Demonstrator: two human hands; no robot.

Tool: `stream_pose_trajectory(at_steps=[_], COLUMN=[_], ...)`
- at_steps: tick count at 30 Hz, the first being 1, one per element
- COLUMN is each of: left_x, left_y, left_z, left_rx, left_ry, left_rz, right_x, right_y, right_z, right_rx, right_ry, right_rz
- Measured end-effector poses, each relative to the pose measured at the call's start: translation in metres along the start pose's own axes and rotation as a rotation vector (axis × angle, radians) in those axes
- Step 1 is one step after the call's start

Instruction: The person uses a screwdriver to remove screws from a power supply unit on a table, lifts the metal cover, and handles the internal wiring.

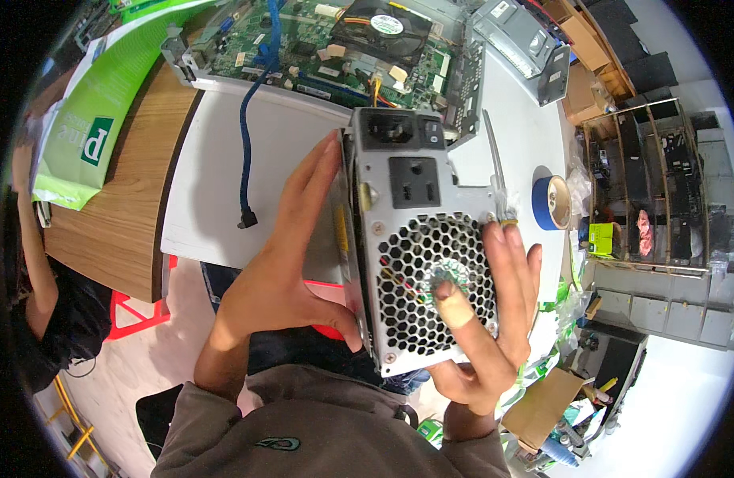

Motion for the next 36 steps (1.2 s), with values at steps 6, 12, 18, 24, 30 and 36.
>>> stream_pose_trajectory(at_steps=[6,12,18,24,30,36], left_x=[-0.005,-0.024,-0.017,-0.005,0.025,0.034], left_y=[0.002,-0.032,-0.018,0.001,0.008,0.014], left_z=[0.008,0.008,-0.002,0.002,0.004,-0.001], left_rx=[0.118,0.302,0.384,0.094,0.015,-0.012], left_ry=[0.018,0.248,0.305,0.301,0.486,0.493], left_rz=[-0.024,0.213,0.115,0.070,0.098,0.060], right_x=[0.000,0.014,0.044,0.014,-0.005,0.029], right_y=[0.005,0.015,0.028,-0.006,-0.027,-0.002], right_z=[0.001,0.005,0.023,0.038,0.015,0.036], right_rx=[-0.062,-0.270,-0.297,-0.110,0.195,-0.052], right_ry=[-0.084,0.035,0.118,-0.114,-0.390,-0.034], right_rz=[0.012,0.030,-0.134,-0.326,-0.240,-0.229])
Point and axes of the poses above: each hand's wrist, its own x-axis away from the middle knuckle, its own z-axis out of the back of the hand, y = z × x, the point moved 9 cm from there along -x, towards the middle knuckle, and after that the axes turned 7 degrees about y, right-handed, at the moved point
